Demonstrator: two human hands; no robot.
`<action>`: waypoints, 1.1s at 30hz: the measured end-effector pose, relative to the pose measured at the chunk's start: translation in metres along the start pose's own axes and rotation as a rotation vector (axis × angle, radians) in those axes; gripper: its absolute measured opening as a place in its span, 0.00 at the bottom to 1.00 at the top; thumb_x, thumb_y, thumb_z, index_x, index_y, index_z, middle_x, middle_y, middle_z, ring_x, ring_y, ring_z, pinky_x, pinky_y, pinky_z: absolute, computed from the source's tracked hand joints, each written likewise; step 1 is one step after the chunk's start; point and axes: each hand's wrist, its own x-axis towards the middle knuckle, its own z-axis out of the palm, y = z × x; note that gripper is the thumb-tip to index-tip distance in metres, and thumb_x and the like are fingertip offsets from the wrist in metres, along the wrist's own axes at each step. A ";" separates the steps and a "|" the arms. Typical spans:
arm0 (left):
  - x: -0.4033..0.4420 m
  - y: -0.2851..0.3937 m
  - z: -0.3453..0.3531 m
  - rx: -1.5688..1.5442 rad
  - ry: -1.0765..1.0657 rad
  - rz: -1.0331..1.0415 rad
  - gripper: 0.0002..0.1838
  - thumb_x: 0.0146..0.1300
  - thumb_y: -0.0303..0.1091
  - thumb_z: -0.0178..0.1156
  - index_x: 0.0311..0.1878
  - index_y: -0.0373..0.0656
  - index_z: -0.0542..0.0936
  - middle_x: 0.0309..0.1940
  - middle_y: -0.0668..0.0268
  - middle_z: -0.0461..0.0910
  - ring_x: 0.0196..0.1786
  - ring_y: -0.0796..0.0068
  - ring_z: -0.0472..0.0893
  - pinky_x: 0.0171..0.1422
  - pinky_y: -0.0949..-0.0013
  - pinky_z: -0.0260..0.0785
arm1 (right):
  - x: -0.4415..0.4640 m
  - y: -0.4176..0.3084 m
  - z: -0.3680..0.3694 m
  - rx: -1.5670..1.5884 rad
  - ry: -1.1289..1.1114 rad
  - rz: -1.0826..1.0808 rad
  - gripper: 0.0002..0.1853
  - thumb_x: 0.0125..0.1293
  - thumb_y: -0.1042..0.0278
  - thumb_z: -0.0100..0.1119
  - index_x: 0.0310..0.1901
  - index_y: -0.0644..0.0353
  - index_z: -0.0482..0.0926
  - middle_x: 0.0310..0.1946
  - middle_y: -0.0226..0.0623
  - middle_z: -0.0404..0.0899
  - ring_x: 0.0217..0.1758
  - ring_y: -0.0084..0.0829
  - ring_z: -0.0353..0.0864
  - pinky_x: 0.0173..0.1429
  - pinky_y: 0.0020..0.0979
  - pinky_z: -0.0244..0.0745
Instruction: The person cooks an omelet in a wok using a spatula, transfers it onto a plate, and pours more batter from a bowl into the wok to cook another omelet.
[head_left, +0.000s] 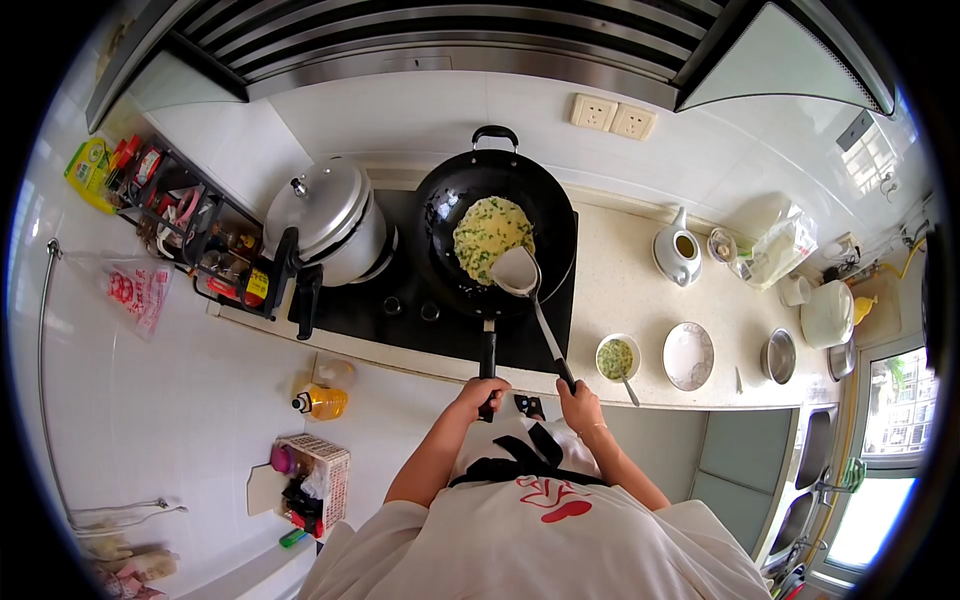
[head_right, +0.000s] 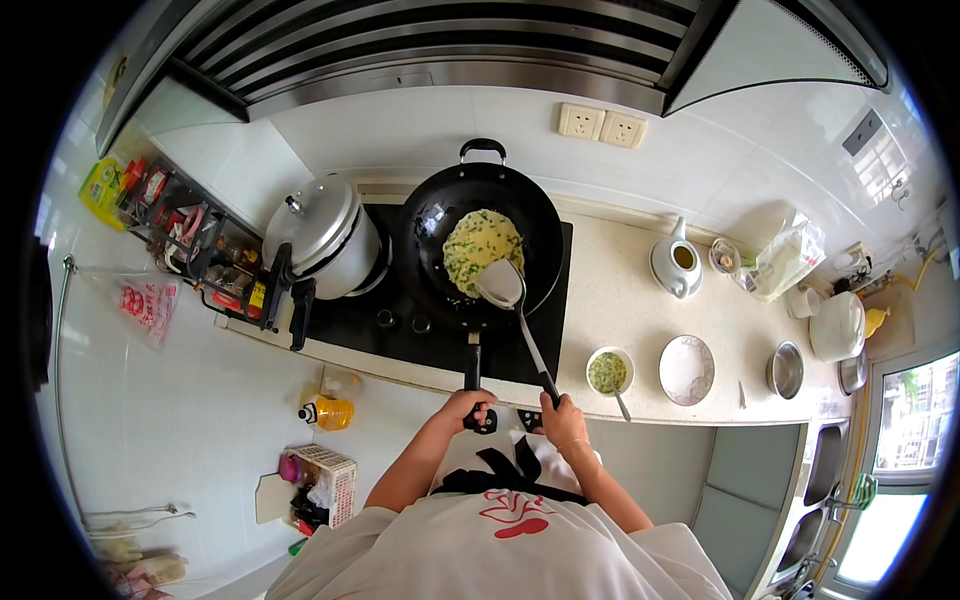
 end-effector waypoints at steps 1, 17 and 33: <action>0.000 0.000 0.000 -0.007 0.000 -0.003 0.05 0.57 0.28 0.63 0.33 0.38 0.77 0.20 0.70 0.71 0.16 0.79 0.69 0.23 0.69 0.66 | 0.000 0.000 0.000 0.001 -0.001 0.001 0.32 0.66 0.40 0.49 0.42 0.71 0.77 0.38 0.66 0.79 0.49 0.62 0.77 0.54 0.49 0.70; -0.009 0.006 0.004 -0.045 -0.025 0.006 0.06 0.56 0.28 0.63 0.36 0.38 0.78 0.19 0.70 0.71 0.16 0.79 0.69 0.22 0.68 0.64 | 0.003 0.003 0.005 0.002 0.067 -0.023 0.33 0.66 0.37 0.50 0.36 0.70 0.79 0.33 0.61 0.81 0.43 0.58 0.80 0.50 0.47 0.72; -0.007 0.001 0.007 -0.053 0.004 0.055 0.04 0.53 0.27 0.63 0.31 0.39 0.77 0.19 0.71 0.71 0.15 0.80 0.67 0.21 0.70 0.63 | 0.044 -0.210 -0.186 -0.971 0.398 -0.382 0.21 0.58 0.46 0.65 0.36 0.60 0.84 0.36 0.45 0.85 0.41 0.42 0.86 0.44 0.41 0.80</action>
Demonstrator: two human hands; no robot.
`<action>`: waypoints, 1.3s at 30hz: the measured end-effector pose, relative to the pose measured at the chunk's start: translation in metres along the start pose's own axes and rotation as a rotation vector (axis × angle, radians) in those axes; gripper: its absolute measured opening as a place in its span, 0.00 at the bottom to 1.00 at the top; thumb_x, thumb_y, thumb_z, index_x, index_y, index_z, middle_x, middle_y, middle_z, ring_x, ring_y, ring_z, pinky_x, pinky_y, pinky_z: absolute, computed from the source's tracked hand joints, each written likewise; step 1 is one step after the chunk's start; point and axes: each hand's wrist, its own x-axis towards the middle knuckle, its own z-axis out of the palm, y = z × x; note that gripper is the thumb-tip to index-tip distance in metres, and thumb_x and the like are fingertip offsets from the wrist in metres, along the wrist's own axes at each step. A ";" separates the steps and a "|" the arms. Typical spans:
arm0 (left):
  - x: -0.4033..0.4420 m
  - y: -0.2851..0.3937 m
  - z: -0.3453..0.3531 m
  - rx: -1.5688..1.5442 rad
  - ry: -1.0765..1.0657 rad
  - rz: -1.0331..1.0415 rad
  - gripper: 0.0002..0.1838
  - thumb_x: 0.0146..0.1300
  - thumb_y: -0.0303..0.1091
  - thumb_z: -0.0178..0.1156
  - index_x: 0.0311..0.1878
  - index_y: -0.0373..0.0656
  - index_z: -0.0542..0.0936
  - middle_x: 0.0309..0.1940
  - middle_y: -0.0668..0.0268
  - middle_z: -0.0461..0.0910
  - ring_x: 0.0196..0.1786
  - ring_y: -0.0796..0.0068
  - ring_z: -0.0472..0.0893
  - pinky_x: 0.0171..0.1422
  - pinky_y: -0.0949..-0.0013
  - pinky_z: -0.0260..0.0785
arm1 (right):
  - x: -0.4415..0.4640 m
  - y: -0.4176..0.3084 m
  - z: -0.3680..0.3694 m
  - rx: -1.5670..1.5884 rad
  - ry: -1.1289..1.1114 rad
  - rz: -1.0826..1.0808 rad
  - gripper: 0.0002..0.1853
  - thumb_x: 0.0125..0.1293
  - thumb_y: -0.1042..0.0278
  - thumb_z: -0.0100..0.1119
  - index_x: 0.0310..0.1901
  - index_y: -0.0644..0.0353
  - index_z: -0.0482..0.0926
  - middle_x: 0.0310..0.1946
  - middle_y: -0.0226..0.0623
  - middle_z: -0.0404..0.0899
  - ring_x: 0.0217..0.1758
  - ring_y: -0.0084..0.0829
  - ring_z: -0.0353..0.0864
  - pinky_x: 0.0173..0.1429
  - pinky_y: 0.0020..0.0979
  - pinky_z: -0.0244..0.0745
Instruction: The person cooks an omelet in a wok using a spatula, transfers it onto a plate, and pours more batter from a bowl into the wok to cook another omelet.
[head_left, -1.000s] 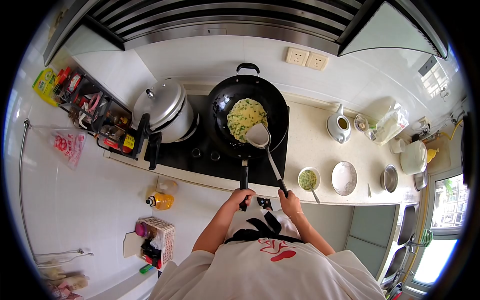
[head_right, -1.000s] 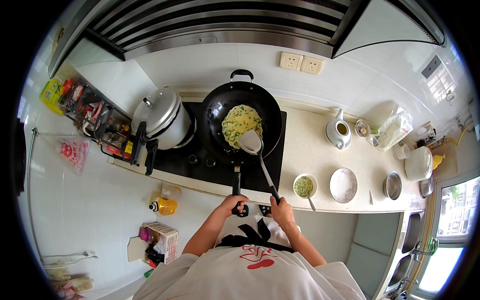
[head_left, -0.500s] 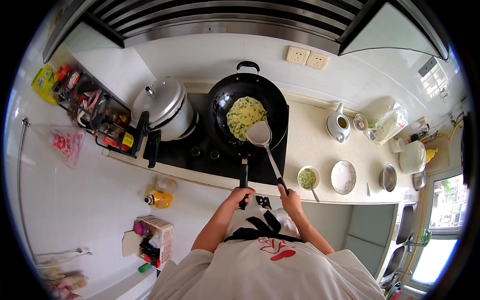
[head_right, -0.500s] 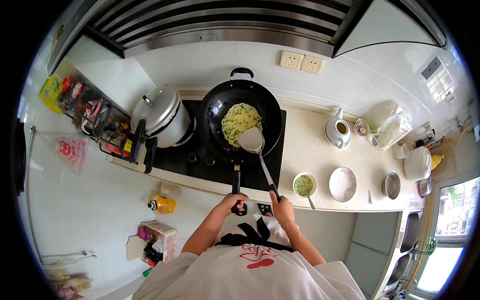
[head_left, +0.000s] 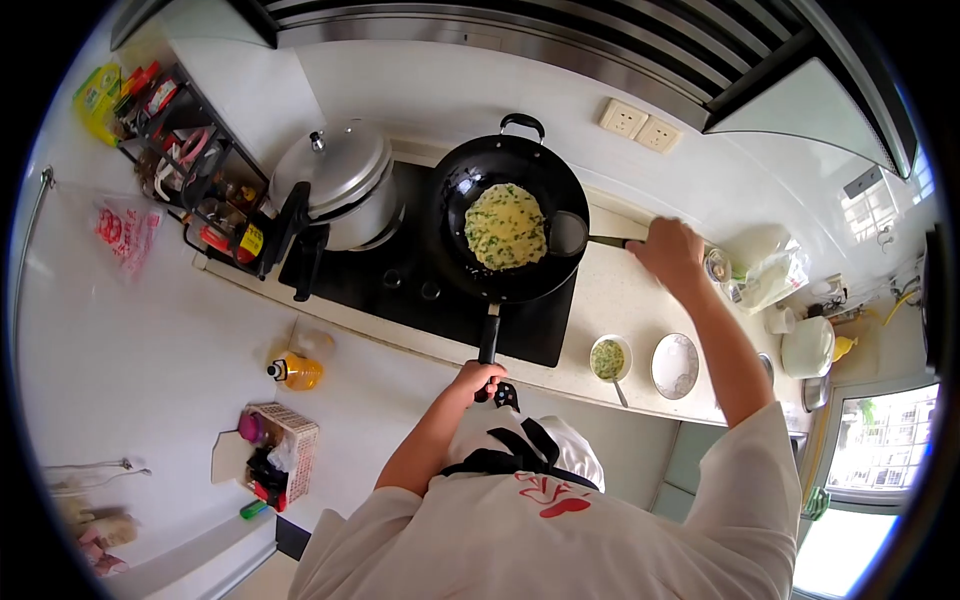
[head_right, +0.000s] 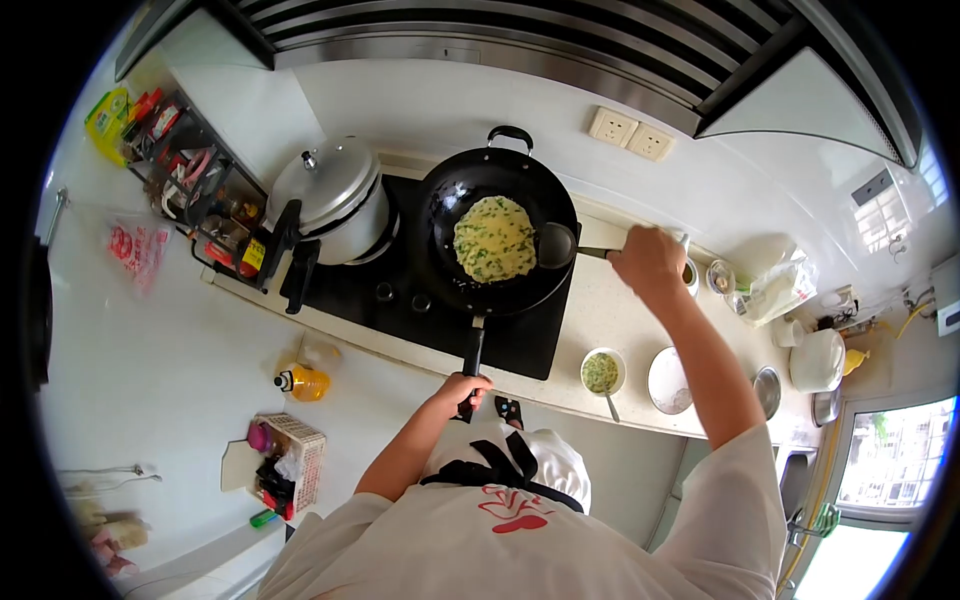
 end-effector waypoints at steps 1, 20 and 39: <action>-0.001 0.001 0.001 0.002 0.010 0.006 0.04 0.53 0.27 0.63 0.30 0.39 0.77 0.19 0.70 0.71 0.15 0.80 0.67 0.21 0.70 0.63 | 0.012 -0.005 -0.006 -0.031 -0.021 -0.004 0.21 0.56 0.48 0.66 0.37 0.59 0.85 0.37 0.43 0.85 0.41 0.41 0.86 0.44 0.40 0.81; -0.017 0.018 0.014 -0.024 0.012 0.015 0.06 0.54 0.28 0.62 0.26 0.40 0.75 0.16 0.71 0.70 0.13 0.80 0.65 0.19 0.70 0.61 | 0.070 0.032 0.030 0.131 -0.268 0.034 0.23 0.46 0.43 0.70 0.16 0.58 0.81 0.16 0.33 0.81 0.23 0.29 0.82 0.34 0.33 0.77; -0.027 0.025 0.016 0.007 0.097 -0.010 0.05 0.54 0.26 0.61 0.27 0.41 0.75 0.15 0.72 0.70 0.13 0.81 0.64 0.18 0.70 0.58 | 0.058 -0.008 -0.006 0.042 -0.433 -0.020 0.21 0.52 0.47 0.66 0.18 0.59 0.82 0.17 0.32 0.81 0.20 0.27 0.79 0.31 0.33 0.74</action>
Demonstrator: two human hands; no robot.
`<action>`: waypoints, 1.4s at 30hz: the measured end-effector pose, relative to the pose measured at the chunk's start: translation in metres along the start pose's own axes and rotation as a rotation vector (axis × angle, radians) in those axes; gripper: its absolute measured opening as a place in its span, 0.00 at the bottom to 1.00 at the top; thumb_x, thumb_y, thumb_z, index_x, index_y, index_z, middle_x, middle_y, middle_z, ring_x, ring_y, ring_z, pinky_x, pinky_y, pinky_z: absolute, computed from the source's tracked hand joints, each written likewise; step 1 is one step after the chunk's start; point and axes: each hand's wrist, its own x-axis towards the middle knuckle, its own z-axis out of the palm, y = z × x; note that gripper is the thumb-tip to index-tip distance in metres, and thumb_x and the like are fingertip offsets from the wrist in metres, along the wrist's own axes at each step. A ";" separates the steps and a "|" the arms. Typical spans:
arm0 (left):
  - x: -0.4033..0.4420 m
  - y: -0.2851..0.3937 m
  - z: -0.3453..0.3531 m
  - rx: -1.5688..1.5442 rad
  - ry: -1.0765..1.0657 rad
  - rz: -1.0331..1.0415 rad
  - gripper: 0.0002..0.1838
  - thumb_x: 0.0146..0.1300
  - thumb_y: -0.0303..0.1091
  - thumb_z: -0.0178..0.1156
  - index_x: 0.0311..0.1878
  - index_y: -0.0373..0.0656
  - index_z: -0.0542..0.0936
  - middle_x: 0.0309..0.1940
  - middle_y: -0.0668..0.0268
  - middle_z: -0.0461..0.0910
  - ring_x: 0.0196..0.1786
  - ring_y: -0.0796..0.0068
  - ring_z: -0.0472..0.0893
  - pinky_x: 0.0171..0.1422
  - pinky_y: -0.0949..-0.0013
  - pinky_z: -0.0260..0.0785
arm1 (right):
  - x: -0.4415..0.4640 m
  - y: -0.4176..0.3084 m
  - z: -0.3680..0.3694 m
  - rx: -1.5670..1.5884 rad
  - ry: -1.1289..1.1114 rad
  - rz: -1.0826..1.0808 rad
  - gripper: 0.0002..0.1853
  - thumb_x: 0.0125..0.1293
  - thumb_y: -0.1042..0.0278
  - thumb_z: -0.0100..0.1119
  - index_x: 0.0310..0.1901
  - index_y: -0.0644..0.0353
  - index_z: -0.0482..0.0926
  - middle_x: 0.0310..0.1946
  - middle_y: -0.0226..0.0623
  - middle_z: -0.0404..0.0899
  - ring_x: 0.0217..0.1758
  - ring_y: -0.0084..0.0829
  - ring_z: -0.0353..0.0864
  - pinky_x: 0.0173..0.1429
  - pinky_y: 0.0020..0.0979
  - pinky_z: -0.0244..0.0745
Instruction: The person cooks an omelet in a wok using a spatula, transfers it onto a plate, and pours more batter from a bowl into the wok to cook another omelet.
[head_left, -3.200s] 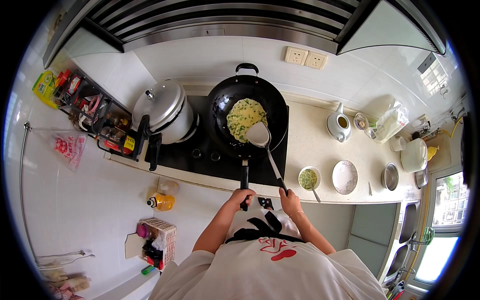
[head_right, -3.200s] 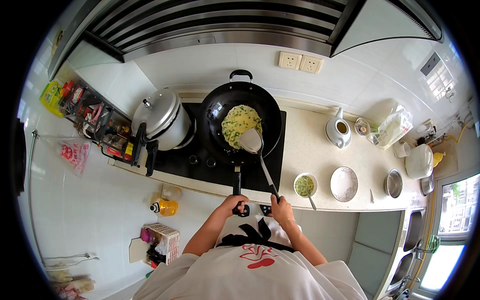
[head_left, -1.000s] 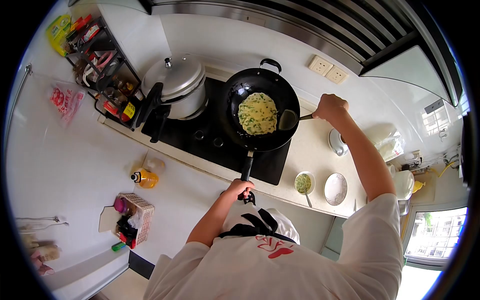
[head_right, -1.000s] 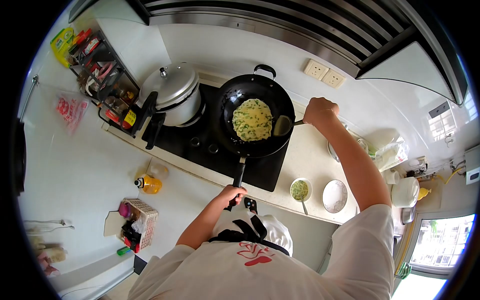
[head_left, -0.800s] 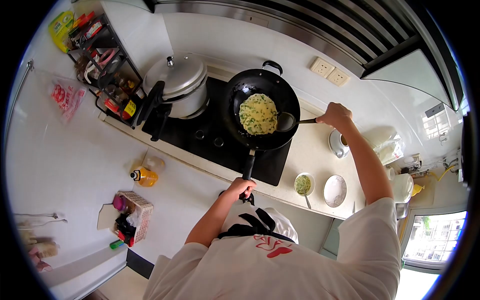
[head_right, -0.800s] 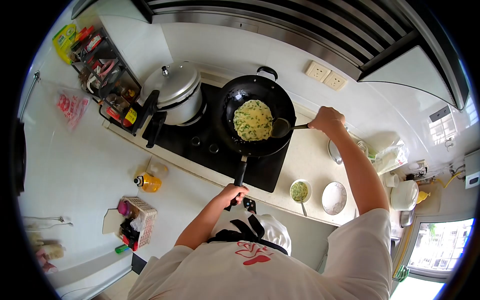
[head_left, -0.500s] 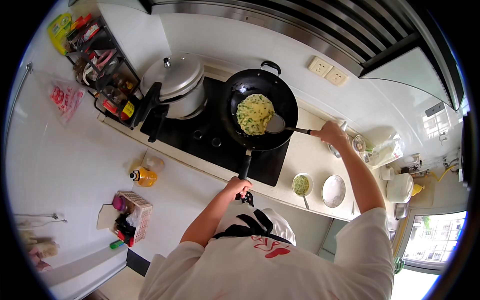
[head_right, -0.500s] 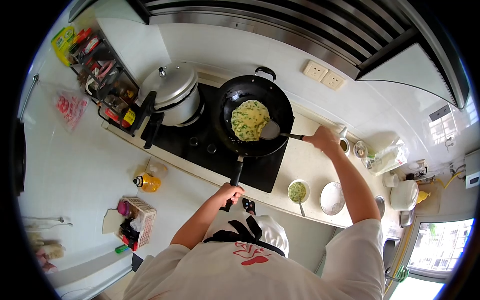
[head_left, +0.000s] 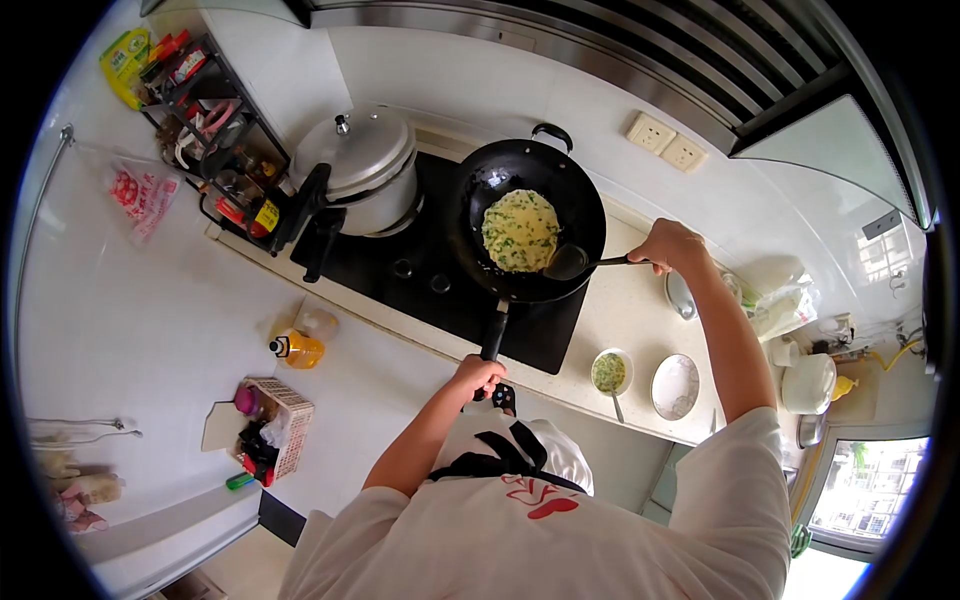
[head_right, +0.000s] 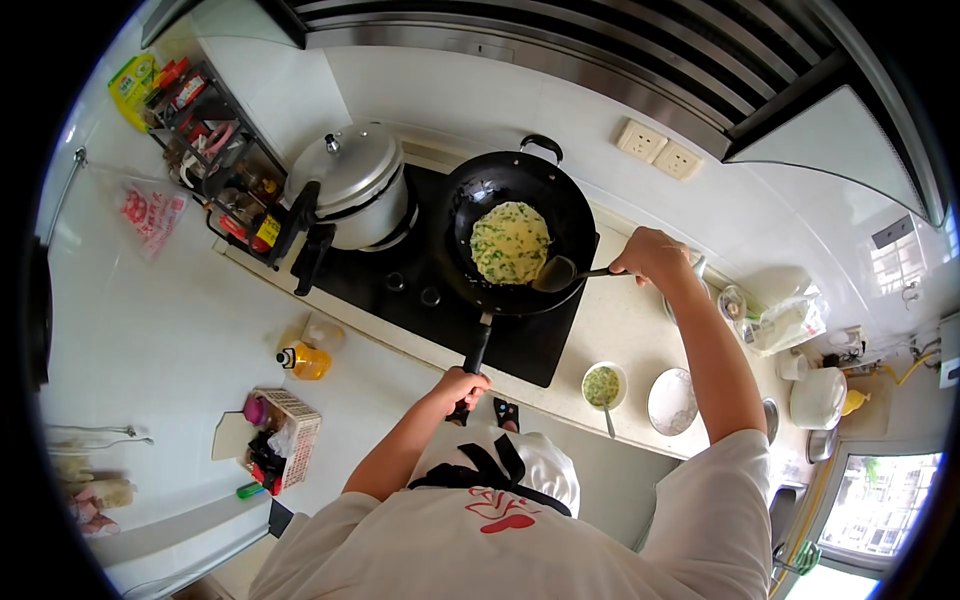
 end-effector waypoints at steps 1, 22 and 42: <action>-0.003 0.001 0.001 0.003 0.009 0.005 0.05 0.54 0.26 0.61 0.26 0.41 0.75 0.15 0.72 0.70 0.13 0.81 0.64 0.18 0.70 0.58 | 0.000 -0.001 0.000 -0.002 -0.037 -0.006 0.22 0.53 0.46 0.66 0.18 0.59 0.82 0.17 0.32 0.81 0.20 0.27 0.78 0.30 0.33 0.73; 0.008 -0.009 0.004 0.041 0.018 0.025 0.03 0.55 0.26 0.59 0.33 0.38 0.76 0.17 0.72 0.69 0.14 0.82 0.63 0.20 0.71 0.59 | -0.068 -0.073 0.136 0.234 0.082 -0.054 0.28 0.72 0.45 0.43 0.40 0.65 0.83 0.40 0.51 0.83 0.46 0.48 0.83 0.54 0.44 0.76; 0.004 -0.004 0.001 0.042 0.006 0.019 0.04 0.54 0.27 0.61 0.33 0.39 0.76 0.16 0.72 0.68 0.13 0.81 0.63 0.20 0.70 0.60 | -0.028 -0.107 0.193 1.471 0.126 0.005 0.27 0.65 0.50 0.61 0.19 0.68 0.75 0.13 0.40 0.76 0.13 0.29 0.78 0.15 0.27 0.71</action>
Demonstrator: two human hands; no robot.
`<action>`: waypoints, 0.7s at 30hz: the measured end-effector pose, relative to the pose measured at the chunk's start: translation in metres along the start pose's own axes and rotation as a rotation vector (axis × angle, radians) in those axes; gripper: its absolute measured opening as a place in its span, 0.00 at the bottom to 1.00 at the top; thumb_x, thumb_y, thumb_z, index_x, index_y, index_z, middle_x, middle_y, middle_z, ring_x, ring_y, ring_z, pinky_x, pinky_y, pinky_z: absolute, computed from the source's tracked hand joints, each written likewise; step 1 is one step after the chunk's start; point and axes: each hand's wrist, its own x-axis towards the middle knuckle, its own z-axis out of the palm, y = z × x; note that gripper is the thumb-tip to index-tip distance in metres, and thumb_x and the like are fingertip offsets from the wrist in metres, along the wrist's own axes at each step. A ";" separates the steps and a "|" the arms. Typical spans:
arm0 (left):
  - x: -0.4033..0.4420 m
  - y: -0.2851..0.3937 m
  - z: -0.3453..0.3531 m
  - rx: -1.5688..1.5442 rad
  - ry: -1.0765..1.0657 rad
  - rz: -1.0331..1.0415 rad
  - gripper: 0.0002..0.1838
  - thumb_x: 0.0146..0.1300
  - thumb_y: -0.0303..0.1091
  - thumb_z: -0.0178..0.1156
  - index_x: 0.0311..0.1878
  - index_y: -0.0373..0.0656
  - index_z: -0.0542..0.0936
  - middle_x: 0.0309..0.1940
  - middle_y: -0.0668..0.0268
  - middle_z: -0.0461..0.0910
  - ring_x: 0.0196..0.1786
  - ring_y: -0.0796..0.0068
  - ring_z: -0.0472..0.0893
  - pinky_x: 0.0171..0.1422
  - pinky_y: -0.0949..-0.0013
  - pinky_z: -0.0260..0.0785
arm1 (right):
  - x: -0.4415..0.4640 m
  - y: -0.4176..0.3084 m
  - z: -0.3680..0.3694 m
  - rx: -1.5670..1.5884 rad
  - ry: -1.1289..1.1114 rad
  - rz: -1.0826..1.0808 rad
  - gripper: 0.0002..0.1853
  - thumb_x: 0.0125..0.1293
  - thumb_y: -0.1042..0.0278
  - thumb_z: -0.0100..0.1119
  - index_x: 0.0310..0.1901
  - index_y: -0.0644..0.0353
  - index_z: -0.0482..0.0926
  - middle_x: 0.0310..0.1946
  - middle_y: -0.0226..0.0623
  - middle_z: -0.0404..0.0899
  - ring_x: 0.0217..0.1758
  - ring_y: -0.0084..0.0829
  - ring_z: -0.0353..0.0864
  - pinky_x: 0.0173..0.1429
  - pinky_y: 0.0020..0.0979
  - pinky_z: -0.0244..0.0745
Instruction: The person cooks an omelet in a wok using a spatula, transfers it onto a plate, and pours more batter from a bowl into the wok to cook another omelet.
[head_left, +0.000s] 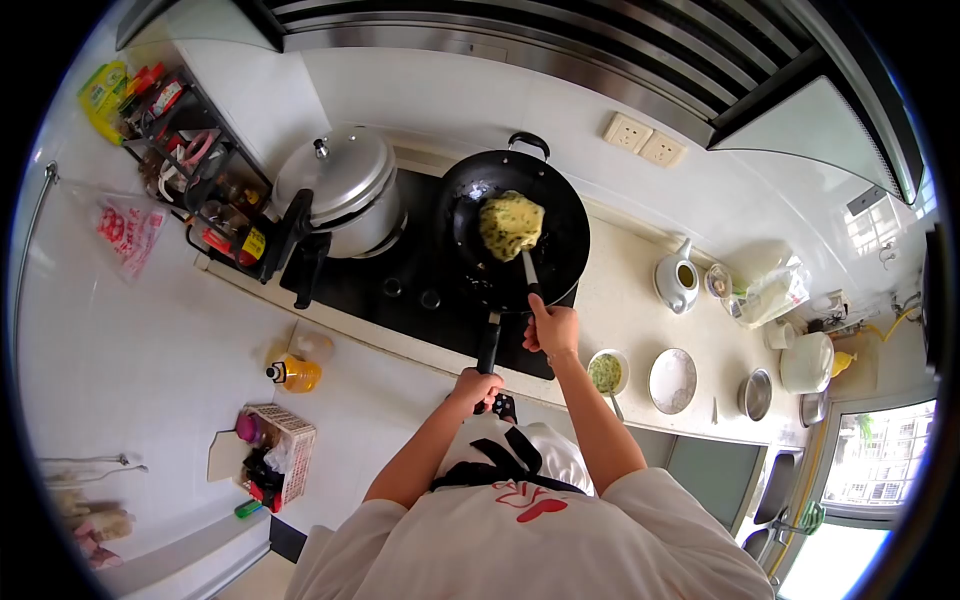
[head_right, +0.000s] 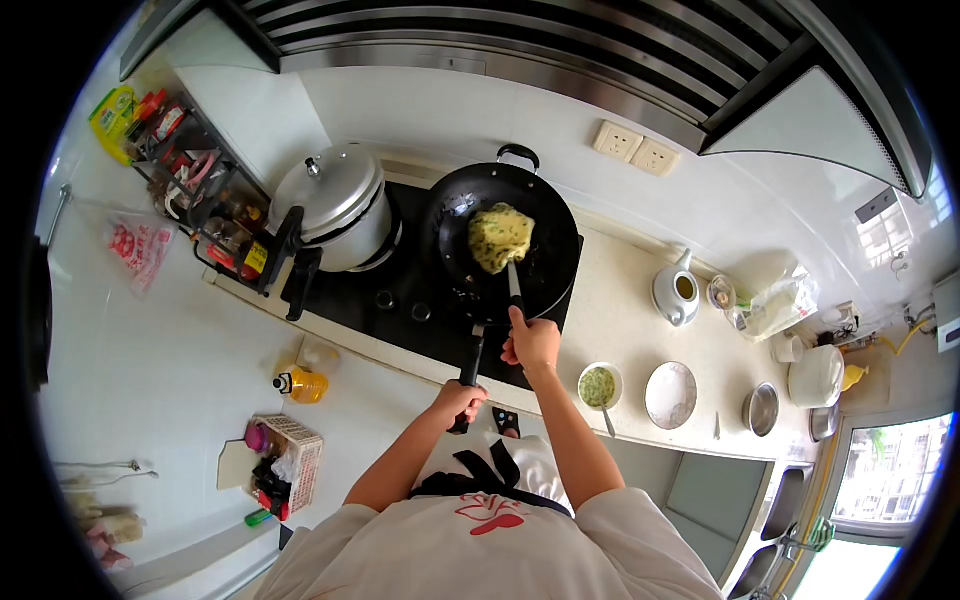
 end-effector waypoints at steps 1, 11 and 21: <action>-0.001 -0.001 0.000 -0.014 -0.003 0.000 0.05 0.54 0.27 0.61 0.33 0.39 0.76 0.16 0.72 0.69 0.13 0.81 0.63 0.20 0.71 0.60 | -0.009 -0.006 -0.005 0.024 0.005 -0.005 0.27 0.65 0.51 0.62 0.19 0.68 0.75 0.13 0.40 0.76 0.13 0.30 0.78 0.15 0.27 0.72; -0.008 0.001 0.001 0.032 0.023 0.063 0.15 0.53 0.38 0.67 0.21 0.42 0.73 0.16 0.69 0.72 0.16 0.78 0.71 0.19 0.71 0.63 | -0.002 0.016 -0.039 -0.737 0.443 -0.816 0.13 0.64 0.61 0.62 0.36 0.66 0.79 0.17 0.42 0.74 0.16 0.42 0.77 0.20 0.35 0.74; -0.113 -0.014 -0.048 0.432 0.229 0.102 0.25 0.59 0.52 0.60 0.24 0.35 0.79 0.22 0.62 0.79 0.24 0.72 0.77 0.34 0.69 0.72 | -0.065 0.082 -0.076 -0.910 0.458 -0.957 0.16 0.62 0.63 0.65 0.50 0.59 0.80 0.26 0.36 0.74 0.20 0.39 0.77 0.23 0.36 0.75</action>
